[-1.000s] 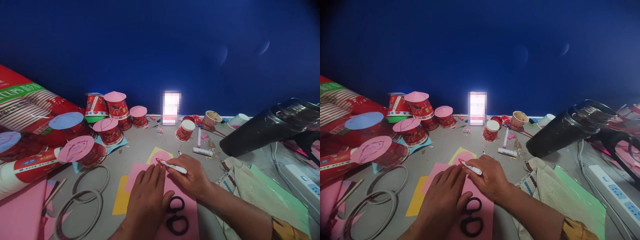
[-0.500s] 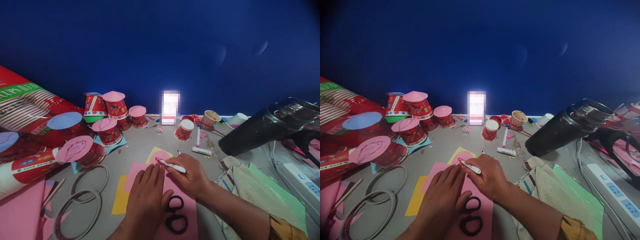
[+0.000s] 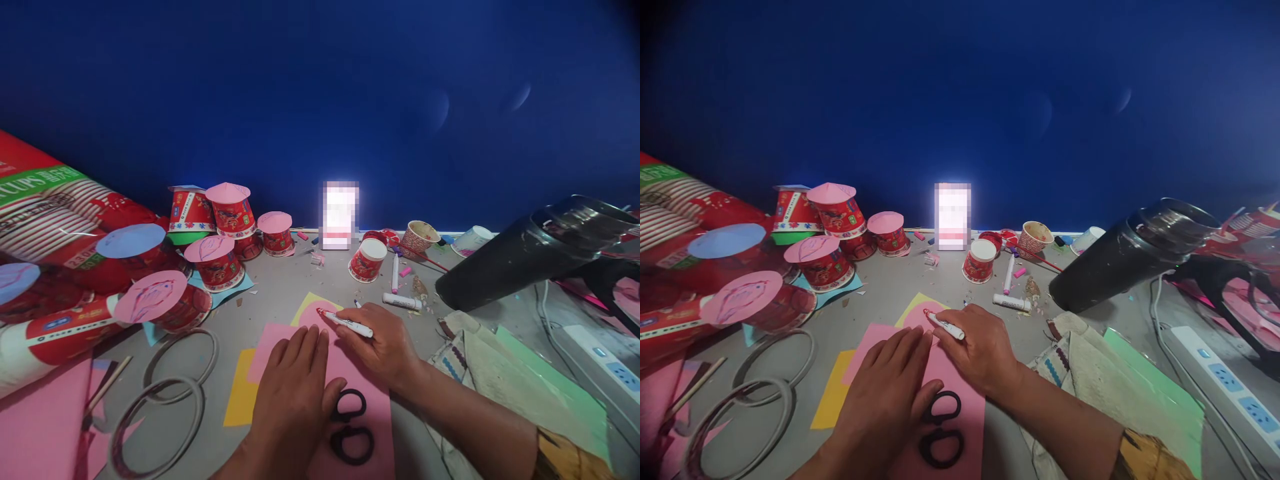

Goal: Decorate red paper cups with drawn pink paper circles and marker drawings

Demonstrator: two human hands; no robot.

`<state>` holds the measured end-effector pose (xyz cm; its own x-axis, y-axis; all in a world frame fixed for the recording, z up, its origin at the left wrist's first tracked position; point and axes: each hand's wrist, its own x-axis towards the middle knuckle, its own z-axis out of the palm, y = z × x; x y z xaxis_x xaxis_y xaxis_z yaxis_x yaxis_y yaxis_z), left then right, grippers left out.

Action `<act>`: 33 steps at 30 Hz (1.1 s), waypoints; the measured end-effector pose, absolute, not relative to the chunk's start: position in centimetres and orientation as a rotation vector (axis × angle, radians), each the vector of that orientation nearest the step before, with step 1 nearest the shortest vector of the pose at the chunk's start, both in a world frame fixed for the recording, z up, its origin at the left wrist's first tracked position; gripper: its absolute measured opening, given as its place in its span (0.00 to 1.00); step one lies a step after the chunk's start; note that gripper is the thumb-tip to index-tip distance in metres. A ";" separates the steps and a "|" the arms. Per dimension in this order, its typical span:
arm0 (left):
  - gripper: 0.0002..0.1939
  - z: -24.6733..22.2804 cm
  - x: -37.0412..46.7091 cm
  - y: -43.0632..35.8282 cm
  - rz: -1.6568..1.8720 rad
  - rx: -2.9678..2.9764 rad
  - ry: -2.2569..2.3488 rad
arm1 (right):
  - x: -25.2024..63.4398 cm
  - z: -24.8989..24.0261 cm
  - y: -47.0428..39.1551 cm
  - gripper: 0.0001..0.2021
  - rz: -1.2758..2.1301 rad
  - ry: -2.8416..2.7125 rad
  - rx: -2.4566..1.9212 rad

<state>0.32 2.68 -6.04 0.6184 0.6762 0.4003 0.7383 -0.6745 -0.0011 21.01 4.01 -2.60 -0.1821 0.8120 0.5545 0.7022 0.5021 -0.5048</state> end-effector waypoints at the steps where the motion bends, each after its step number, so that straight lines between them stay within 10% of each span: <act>1: 0.28 -6.0 0.3 2.7 -0.557 -2.674 -1.180 | 21.1 -2.6 4.0 0.11 0.169 -1.931 -1.255; 33: 0.26 -5.3 0.7 2.5 -0.555 -2.709 -1.250 | 20.6 -1.3 3.4 0.11 0.029 -1.965 -1.244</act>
